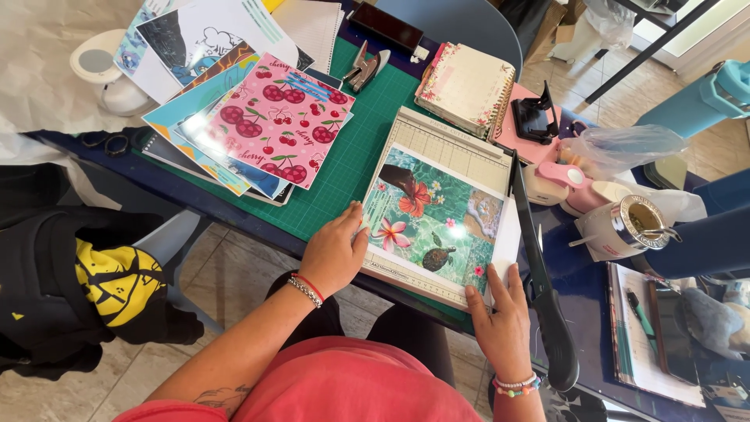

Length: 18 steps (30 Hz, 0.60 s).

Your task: The person uses a paper cutter to trim printed sheets of paper on a green cutting mat. They align the paper under the cutter's guide, press down the handle to slice, and then remove the cut pieces. The person handles multiple sheets with different designs, including one with cherries and another with a turtle.

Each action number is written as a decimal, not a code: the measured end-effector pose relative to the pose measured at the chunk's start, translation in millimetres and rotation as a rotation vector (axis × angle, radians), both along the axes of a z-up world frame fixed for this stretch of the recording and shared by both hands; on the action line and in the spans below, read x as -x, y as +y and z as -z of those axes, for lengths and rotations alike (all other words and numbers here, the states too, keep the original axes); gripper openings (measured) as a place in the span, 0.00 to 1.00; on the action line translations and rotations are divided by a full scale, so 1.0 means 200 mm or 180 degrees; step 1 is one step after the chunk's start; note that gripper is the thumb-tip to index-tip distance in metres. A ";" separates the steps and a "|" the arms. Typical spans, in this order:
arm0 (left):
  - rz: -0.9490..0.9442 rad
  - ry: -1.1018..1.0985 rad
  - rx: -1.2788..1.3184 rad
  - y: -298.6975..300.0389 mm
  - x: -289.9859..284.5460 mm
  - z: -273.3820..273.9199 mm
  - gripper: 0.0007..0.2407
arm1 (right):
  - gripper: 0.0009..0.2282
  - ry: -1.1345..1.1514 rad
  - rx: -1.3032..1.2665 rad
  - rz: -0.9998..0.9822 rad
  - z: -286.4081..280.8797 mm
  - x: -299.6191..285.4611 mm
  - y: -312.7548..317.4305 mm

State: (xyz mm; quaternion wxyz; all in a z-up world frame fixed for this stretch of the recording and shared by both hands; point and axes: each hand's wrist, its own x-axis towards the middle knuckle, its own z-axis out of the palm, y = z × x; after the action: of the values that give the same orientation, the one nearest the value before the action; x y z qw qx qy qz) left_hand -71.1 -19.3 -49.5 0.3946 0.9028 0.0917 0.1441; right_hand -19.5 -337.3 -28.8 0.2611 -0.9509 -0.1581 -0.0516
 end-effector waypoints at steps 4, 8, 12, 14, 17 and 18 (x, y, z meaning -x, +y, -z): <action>0.0068 -0.0097 -0.0190 0.01 0.00 0.00 0.22 | 0.28 0.0071 -0.0065 0.0100 -0.03 0.00 0.02; 0.0059 0.0014 -0.0192 0.00 0.01 -0.07 0.23 | 0.26 -0.0265 -0.0396 0.0101 0.07 -0.06 -0.04; 0.0071 0.0036 -0.0094 0.00 0.01 -0.03 0.25 | 0.31 0.0300 -0.0612 0.0659 -0.02 -0.04 0.00; 0.0094 -0.0166 -0.0203 0.01 0.00 0.00 0.23 | 0.32 0.0757 -0.0892 0.0883 -0.03 -0.05 0.01; 0.0115 -0.0211 -0.0284 0.01 0.00 0.00 0.22 | 0.32 0.0830 -0.0989 0.0870 -0.01 -0.06 -0.01; 0.0098 -0.0214 -0.0292 0.01 0.00 -0.02 0.22 | 0.32 0.0829 -0.0994 0.0852 0.00 -0.07 -0.02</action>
State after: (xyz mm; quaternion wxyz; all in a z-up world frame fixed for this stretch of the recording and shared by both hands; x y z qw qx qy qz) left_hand -71.6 -17.3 -44.9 0.3578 0.9159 0.0578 0.1724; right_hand -6.3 -340.9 -29.1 0.4140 -0.9101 0.0142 0.0135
